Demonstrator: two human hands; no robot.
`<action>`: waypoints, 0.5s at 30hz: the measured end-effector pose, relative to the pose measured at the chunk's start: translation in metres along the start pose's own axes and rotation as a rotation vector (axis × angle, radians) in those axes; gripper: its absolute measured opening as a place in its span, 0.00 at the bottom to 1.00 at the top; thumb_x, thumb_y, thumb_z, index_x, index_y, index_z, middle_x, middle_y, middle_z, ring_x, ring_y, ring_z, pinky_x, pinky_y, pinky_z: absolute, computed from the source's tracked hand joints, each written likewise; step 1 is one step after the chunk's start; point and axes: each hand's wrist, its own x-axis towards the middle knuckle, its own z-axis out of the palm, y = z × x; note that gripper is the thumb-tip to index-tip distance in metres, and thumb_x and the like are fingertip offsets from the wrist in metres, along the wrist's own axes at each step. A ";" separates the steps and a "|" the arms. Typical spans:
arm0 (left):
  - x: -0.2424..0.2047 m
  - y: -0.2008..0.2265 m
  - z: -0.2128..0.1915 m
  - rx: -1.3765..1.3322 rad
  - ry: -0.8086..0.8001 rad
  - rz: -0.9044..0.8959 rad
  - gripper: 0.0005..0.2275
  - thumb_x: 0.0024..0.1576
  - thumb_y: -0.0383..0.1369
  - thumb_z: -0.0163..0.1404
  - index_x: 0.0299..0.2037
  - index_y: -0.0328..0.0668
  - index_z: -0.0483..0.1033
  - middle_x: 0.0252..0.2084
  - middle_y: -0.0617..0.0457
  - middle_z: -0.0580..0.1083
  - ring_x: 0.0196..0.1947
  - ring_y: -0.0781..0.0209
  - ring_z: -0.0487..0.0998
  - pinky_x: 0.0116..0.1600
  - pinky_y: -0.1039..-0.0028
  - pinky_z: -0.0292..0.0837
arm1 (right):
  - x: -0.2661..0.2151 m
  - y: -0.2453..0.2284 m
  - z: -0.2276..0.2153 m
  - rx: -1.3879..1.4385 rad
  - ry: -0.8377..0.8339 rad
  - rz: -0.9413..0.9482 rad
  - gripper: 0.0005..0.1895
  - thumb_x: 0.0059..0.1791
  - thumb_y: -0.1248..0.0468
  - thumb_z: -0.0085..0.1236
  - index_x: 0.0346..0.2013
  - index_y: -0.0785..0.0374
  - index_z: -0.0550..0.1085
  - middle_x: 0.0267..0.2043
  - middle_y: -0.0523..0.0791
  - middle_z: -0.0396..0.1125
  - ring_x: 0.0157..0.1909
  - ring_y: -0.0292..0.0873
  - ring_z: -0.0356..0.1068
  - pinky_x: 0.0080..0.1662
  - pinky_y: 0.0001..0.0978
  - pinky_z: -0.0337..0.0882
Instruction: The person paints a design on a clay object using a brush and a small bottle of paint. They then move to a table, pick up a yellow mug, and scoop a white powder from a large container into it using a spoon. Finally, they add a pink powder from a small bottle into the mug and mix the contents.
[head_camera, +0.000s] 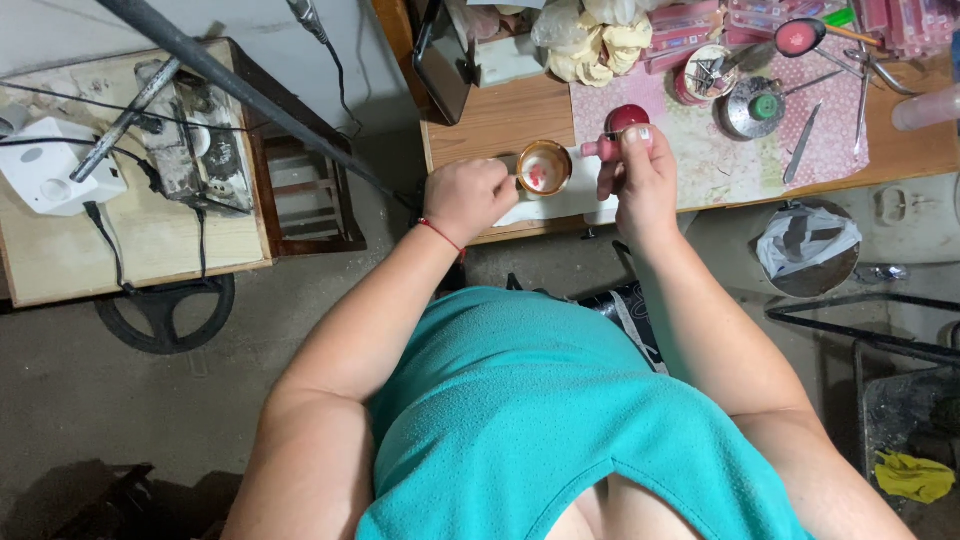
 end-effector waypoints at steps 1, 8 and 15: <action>0.000 -0.003 0.003 0.197 0.150 0.244 0.11 0.52 0.40 0.51 0.20 0.50 0.70 0.21 0.50 0.70 0.27 0.50 0.77 0.31 0.61 0.70 | -0.002 0.001 0.000 0.020 -0.004 0.011 0.10 0.60 0.58 0.46 0.41 0.61 0.67 0.31 0.55 0.74 0.14 0.41 0.66 0.17 0.23 0.61; 0.004 -0.004 0.004 0.436 0.294 0.620 0.09 0.53 0.41 0.50 0.22 0.56 0.68 0.23 0.58 0.66 0.30 0.61 0.74 0.35 0.71 0.69 | -0.010 0.018 -0.008 0.157 -0.007 0.060 0.10 0.59 0.58 0.50 0.45 0.63 0.68 0.33 0.54 0.73 0.20 0.42 0.72 0.21 0.28 0.72; 0.002 -0.020 0.024 0.469 0.280 0.640 0.10 0.54 0.44 0.49 0.22 0.57 0.69 0.22 0.58 0.65 0.29 0.59 0.72 0.35 0.70 0.68 | -0.016 0.010 -0.012 0.331 -0.128 0.127 0.16 0.56 0.57 0.54 0.50 0.66 0.66 0.32 0.57 0.72 0.27 0.48 0.77 0.30 0.37 0.82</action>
